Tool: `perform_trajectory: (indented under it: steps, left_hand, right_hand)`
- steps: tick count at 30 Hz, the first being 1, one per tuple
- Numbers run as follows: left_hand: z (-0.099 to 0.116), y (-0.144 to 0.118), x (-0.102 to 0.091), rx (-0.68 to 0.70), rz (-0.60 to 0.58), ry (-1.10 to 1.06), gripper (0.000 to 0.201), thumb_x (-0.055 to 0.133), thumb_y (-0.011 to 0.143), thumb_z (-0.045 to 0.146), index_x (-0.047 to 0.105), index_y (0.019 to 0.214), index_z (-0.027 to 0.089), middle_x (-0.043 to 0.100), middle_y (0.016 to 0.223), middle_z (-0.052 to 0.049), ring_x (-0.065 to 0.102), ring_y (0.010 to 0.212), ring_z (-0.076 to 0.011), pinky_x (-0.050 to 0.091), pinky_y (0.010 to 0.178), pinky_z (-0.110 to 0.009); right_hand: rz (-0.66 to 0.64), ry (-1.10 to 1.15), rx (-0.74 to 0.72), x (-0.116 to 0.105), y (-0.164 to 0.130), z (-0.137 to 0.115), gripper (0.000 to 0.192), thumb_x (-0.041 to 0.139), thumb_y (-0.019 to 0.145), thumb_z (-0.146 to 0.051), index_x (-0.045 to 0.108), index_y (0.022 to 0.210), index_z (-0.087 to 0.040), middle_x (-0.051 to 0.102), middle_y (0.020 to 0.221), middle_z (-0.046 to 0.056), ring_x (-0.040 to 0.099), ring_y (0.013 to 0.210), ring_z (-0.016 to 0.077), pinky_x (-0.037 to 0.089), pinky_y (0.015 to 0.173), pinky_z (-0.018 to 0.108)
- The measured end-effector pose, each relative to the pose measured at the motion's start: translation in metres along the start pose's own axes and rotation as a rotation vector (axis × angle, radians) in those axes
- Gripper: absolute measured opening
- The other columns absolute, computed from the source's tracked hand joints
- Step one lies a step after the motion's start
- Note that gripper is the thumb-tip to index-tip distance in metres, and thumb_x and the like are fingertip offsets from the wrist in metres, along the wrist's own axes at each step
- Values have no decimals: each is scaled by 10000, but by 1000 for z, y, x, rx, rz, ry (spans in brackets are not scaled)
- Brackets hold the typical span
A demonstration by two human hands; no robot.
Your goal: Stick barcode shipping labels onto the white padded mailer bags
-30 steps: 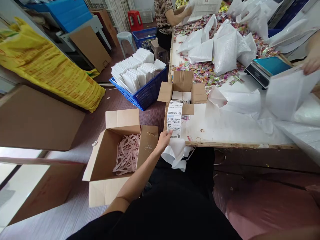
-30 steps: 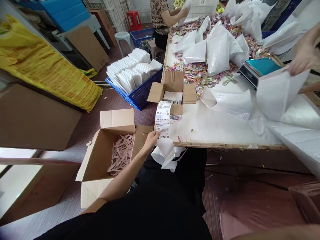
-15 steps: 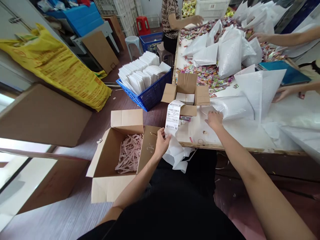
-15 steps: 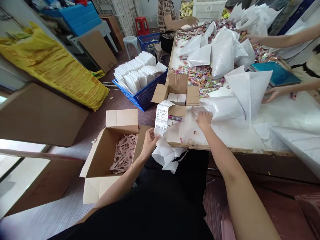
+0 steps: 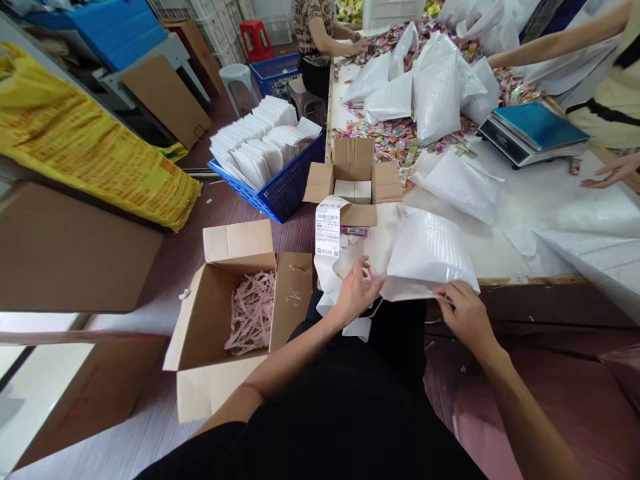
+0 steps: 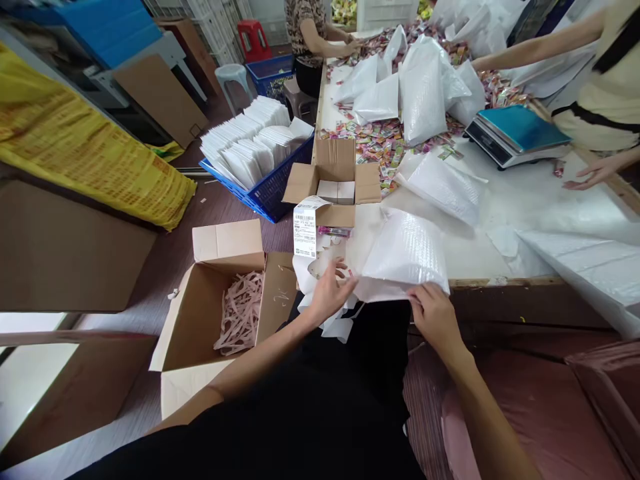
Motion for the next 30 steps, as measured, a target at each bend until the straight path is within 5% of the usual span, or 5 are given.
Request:
perform_trajectory:
  steps: [5,10,16,27,30]
  left_hand:
    - [0,-2,44,-104,-282,-79,337,542,905,387,452,639,200,505,592,12,568,599,-151,458,621,-289]
    - [-11,-27,59,-328,-410,-573,343,587,833,465,501,664,179,545,585,15,574,515,-128,475,526,-258]
    - [-28,-38,51,-374,-337,-603,329,606,816,416,528,622,162,486,512,21,433,433,-84,352,422,-225]
    - [-30,-38,54,-368,-351,-650,356,617,838,440,514,629,171,498,513,25,451,422,-83,379,433,-235]
    - [-32,-39,53,-379,-347,-605,374,614,838,480,520,646,173,515,523,20,472,430,-86,363,426,-227]
  right_hand:
    - [-97,23,104,10,-33,-9,96,523,907,-193,612,874,-209,638,890,69,579,888,251,435,830,391]
    - [-147,411,182,52,-22,-53,195,541,948,-359,613,1055,-212,654,1041,87,603,996,248,461,887,392]
    - [-238,743,346,109,-8,-78,178,567,913,-375,576,848,-210,628,812,37,571,740,195,458,705,333]
    - [-157,827,412,109,-11,-75,221,567,900,-425,558,831,-215,596,779,17,524,707,170,440,696,305]
    - [-120,750,387,90,-13,-72,231,558,902,-408,550,770,-218,585,765,22,528,726,180,445,707,313]
Point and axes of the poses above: each hand's wrist, its own y-axis towards the middle knuckle, its own x-axis out of the palm, z = x × y, the point moved 10 cm from there along y, towards the middle knuckle
